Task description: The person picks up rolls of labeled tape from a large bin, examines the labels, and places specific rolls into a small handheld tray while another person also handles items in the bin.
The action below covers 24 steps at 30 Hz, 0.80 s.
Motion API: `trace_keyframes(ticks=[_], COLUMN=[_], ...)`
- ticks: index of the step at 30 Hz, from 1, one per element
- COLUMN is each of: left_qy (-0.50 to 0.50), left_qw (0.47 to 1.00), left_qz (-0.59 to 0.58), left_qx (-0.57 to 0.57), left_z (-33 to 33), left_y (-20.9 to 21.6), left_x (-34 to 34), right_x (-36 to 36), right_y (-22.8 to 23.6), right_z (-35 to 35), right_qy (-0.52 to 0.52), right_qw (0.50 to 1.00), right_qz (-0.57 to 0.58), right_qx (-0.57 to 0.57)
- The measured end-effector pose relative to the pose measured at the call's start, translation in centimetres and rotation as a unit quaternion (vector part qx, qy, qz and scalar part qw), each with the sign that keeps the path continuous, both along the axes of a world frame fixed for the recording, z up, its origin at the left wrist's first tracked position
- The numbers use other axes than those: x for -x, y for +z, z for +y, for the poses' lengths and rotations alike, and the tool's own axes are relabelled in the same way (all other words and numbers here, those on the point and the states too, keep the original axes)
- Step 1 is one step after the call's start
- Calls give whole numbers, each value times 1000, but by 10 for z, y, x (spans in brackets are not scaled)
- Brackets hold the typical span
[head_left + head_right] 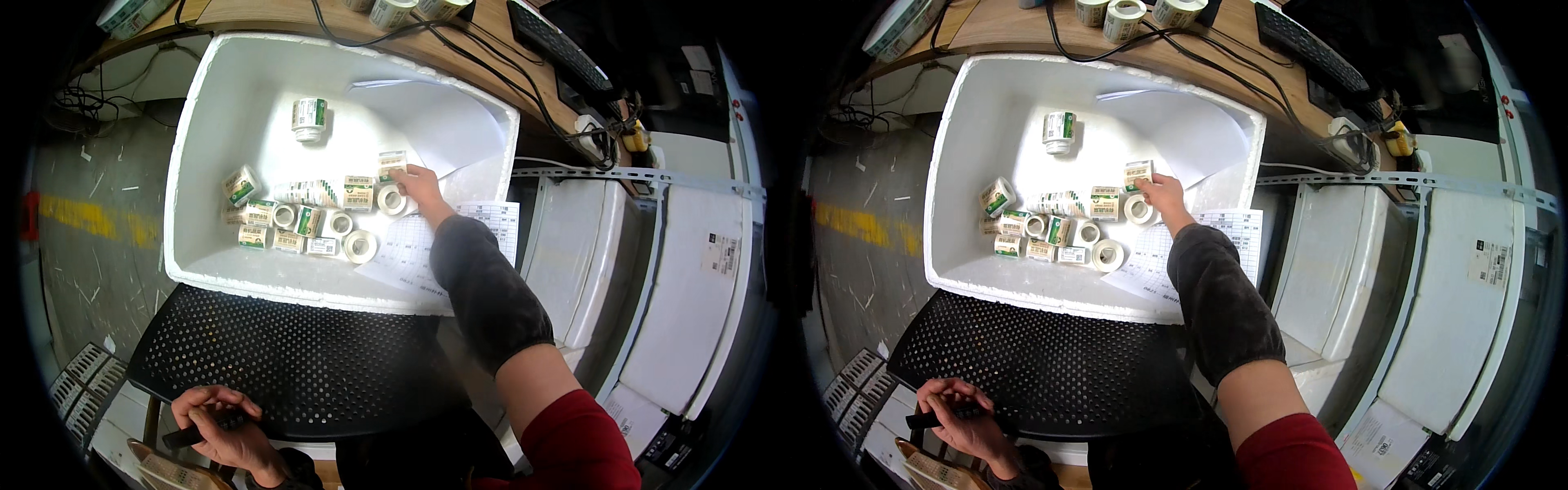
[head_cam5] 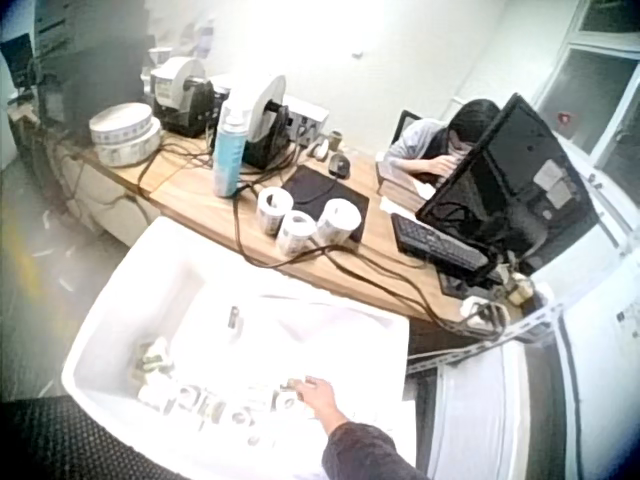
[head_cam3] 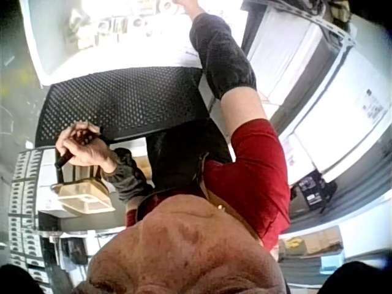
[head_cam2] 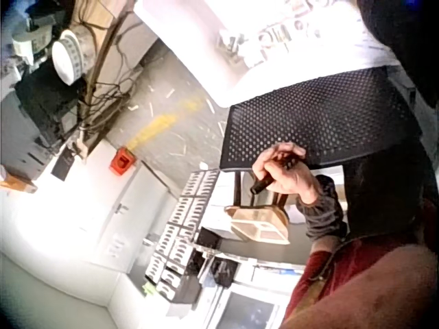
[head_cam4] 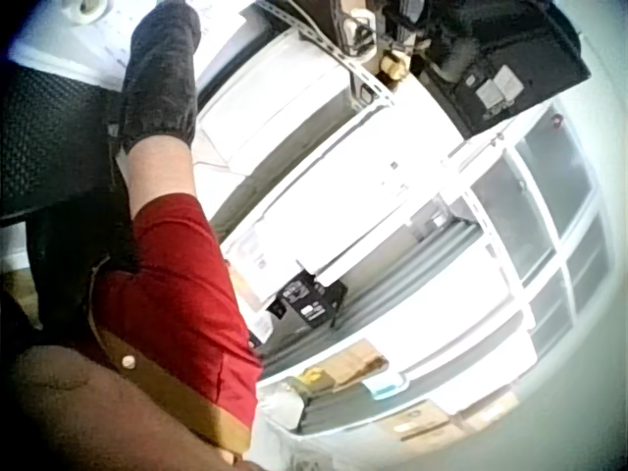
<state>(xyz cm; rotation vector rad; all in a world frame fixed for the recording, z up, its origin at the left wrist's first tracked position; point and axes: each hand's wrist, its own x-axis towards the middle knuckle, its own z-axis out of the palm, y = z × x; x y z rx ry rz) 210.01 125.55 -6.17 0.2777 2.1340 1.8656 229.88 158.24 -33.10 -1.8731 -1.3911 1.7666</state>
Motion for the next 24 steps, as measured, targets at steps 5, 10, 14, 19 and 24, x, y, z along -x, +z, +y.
trace_keyframes(ticks=[5, 10, 14, 19, 24], left_qy=[-15, -21, -15, -28, -34], left_qw=[1000, 1000, 1000, 1000, 999], left_qz=[7, 16, 10, 2, 6], left_qx=[4, 5, 6, 10, 6], left_z=[-2, -1, 1, -4, -3], left_y=[0, 0, 2, 2, 2], left_x=[1, 2, 2, 5, 5], right_x=[-3, 0, 0, -1, -2], right_y=[-2, 9, 11, 13, 14], right_z=[-9, -11, -14, -15, -16], right_qy=[14, 53, 75, 83, 88], right_qw=[990, 983, 980, 978, 977], right_qz=[98, 114, 97, 104, 113], right_qx=[-99, -133, -157, -158, -160])
